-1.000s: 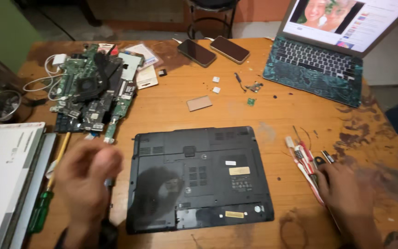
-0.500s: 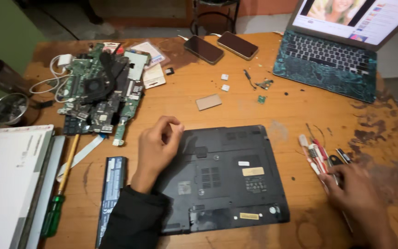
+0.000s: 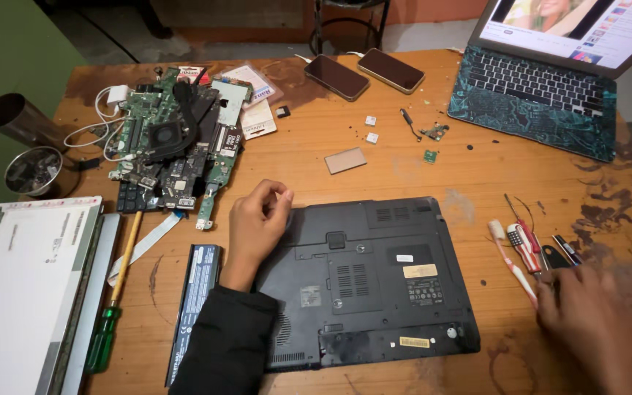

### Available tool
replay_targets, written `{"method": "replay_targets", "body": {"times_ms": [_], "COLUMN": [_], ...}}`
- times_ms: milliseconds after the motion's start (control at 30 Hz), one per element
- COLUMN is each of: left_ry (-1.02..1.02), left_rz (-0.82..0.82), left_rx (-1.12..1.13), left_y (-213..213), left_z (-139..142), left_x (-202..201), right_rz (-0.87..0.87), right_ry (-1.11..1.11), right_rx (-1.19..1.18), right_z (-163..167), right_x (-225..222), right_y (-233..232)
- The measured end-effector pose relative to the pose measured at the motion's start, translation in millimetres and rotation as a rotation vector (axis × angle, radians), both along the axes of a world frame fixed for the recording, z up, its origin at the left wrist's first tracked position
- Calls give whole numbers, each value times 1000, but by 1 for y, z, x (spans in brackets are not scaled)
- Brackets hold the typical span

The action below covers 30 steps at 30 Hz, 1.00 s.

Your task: The person opens a closed laptop, briefly types on the keyboard, then closes it. They flip the laptop over, remove the battery, and use a screwdriver to remove the hard drive cover and the hard drive itself. Finally, they use a toothbrush to clean the hard drive.

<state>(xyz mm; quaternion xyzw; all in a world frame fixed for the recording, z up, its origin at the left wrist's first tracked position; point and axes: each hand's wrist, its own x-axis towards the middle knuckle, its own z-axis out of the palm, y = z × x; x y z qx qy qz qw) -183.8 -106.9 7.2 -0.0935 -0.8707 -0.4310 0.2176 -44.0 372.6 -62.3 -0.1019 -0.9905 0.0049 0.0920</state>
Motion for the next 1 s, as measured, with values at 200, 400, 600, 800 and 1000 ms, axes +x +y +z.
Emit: {"method": "replay_targets", "body": {"times_ms": [200, 400, 600, 800, 1000], "left_ry": [69, 44, 15, 71, -50], "left_rz": [-33, -26, -60, -190, -449], "left_rx": [-95, -133, -147, -412, -224], "left_y": [2, 0, -1, 9, 46], "left_z": [6, 15, 18, 35, 39], "left_x": [4, 8, 10, 18, 34], "right_rz": [-141, 118, 474, 582, 689], "right_ry": [17, 549, 585, 298, 303], "right_rx": [83, -1001, -1828, -1435, -1263], "right_z": [17, 57, 66, 61, 77], "right_x": [-14, -28, -80, -102, -102], "right_y": [2, -13, -131, -201, -206]}}
